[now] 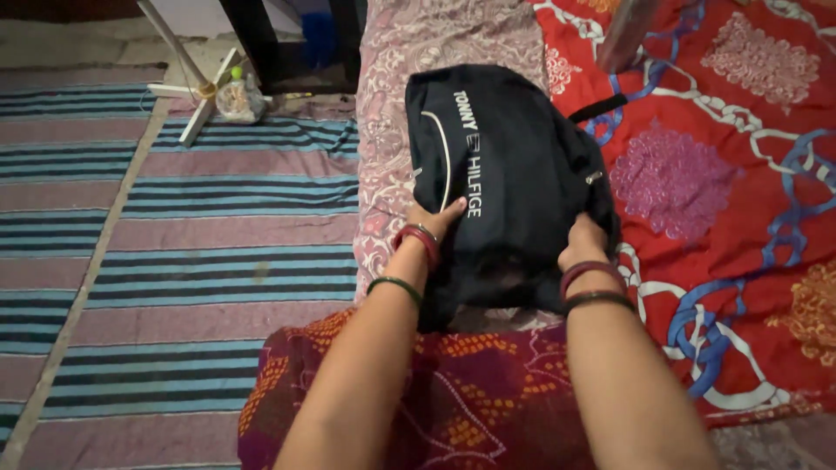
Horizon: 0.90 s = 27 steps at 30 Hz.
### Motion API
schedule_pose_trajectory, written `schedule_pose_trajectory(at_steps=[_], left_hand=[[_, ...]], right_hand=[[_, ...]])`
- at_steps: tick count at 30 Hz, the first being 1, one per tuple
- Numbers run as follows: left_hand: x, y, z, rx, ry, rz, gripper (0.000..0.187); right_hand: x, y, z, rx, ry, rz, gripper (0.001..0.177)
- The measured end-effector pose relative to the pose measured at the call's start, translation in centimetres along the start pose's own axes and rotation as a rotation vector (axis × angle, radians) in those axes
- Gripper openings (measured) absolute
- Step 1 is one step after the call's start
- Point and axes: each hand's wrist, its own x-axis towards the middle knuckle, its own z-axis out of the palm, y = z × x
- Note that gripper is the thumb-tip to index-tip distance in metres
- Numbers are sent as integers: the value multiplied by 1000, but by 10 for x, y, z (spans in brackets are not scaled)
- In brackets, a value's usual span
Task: The person packs a black backpack with a metal water bottle and a white charger cable, then removes them and places them on the bed. The person repeatedly opens and closes the backpack zippers while sitting on the bed.
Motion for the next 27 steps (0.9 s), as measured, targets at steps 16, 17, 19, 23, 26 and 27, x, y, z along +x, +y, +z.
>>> schedule_pose_trajectory(at_steps=[16,17,19,23,26,27], left_hand=[[-43,37,-54,-87,-36,257,66],[-62,48,-63,-92,-70,211,63],[-96,67,-76,-92,-160,202,61],[-149,85,-83,36,-223,261,67],[-166,88,-74,222,-175,274,72],[-167,89,-72,283,-155,284,73]], right_hand=[[-117,-35,-85,-294,-238,-874,23],[-130,-38,-103,-183,-301,-798,22],[-152,-43,-138,-136,-333,-716,18],[-171,-40,-185,-3,-335,-584,15],[-166,-25,-198,-27,-326,-590,16],[-163,-21,-198,-32,-323,-572,16]])
